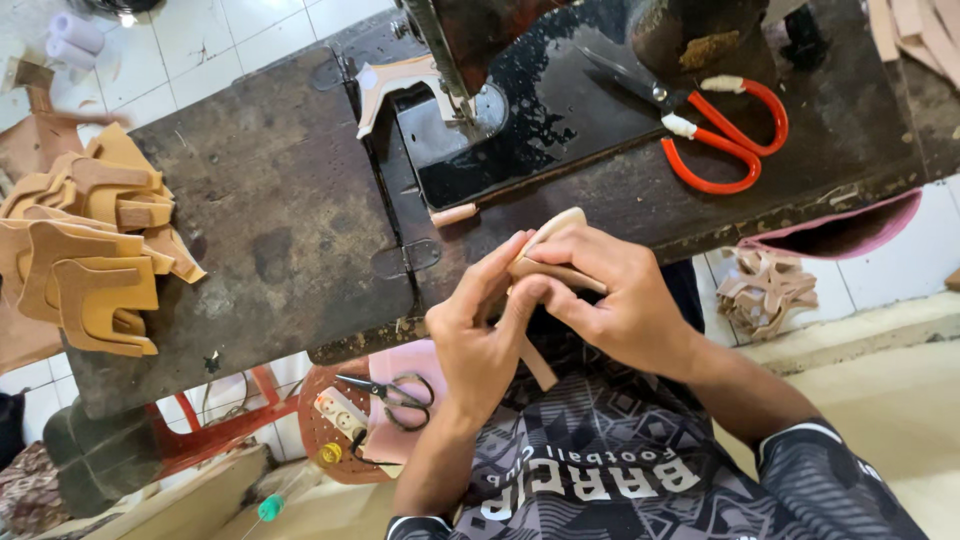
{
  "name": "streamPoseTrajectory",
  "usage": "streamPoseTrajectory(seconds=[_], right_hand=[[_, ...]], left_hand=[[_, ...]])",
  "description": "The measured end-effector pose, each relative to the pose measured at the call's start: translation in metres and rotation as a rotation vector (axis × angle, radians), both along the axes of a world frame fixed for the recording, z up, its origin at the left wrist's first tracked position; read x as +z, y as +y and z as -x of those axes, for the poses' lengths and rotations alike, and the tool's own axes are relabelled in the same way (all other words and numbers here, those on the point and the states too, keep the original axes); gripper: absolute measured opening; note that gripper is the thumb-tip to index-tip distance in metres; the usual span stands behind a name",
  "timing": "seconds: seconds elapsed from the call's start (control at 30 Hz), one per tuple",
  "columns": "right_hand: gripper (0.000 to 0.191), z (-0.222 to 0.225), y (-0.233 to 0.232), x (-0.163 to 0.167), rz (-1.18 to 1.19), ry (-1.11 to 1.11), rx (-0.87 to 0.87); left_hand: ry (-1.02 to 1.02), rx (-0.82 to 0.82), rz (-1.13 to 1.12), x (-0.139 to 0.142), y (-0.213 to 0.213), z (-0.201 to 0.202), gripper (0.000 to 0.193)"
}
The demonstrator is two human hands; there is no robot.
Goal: The person sews light-brown shoe parts using a sewing machine, repeatedly aligning pieces under the needle, stitching, and trimming excess material with scissors. The person handles multiple shoe parts one at a time, placing finished pieces aside.
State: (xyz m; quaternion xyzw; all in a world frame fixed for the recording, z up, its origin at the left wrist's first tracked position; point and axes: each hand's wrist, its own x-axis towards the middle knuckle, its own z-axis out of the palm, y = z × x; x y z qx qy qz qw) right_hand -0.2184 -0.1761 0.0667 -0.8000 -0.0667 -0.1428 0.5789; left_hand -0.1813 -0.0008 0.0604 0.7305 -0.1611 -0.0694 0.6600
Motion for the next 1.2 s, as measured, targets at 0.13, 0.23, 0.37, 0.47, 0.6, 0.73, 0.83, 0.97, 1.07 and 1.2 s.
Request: streamPoseTrajectory(seconds=[0.13,0.23,0.37,0.47,0.6,0.73,0.83,0.97,1.07,1.2], right_hand=[[0.019,0.001,0.007,0.0,-0.29,0.201,-0.031],[0.013,0.002,0.002,-0.002,-0.475,0.37,-0.033],[0.015,0.006,-0.006,0.006,-0.105,-0.038,-0.081],[0.012,0.003,-0.01,0.009,-0.296,0.065,-0.014],[0.01,-0.033,-0.016,-0.017,-0.451,0.291,-0.012],[0.014,-0.057,-0.026,-0.052,-0.45,0.359,0.05],[0.016,-0.063,-0.028,-0.068,-0.433,0.416,0.02],[0.017,-0.067,-0.028,-0.079,-0.52,0.41,0.036],[0.018,-0.07,-0.029,-0.086,-0.485,0.394,0.015],[0.02,-0.072,-0.029,-0.093,-0.479,0.373,0.003]], left_hand=[[0.244,0.066,0.28,-0.023,-0.005,-0.002,0.031],[0.234,0.145,0.334,-0.036,-0.002,0.003,0.027],[0.19,0.111,0.546,-0.046,-0.002,0.012,0.023],[0.185,0.088,0.679,-0.051,-0.007,0.01,0.024],[0.409,0.122,0.536,-0.062,-0.012,-0.029,0.022],[0.307,0.127,0.387,-0.07,-0.001,-0.054,0.022],[0.302,0.183,0.326,-0.076,0.002,-0.053,0.024],[0.289,0.209,0.267,-0.081,0.0,-0.048,0.024],[0.279,0.198,0.315,-0.082,-0.001,-0.048,0.026],[0.287,0.146,0.308,-0.081,0.002,-0.049,0.026]])
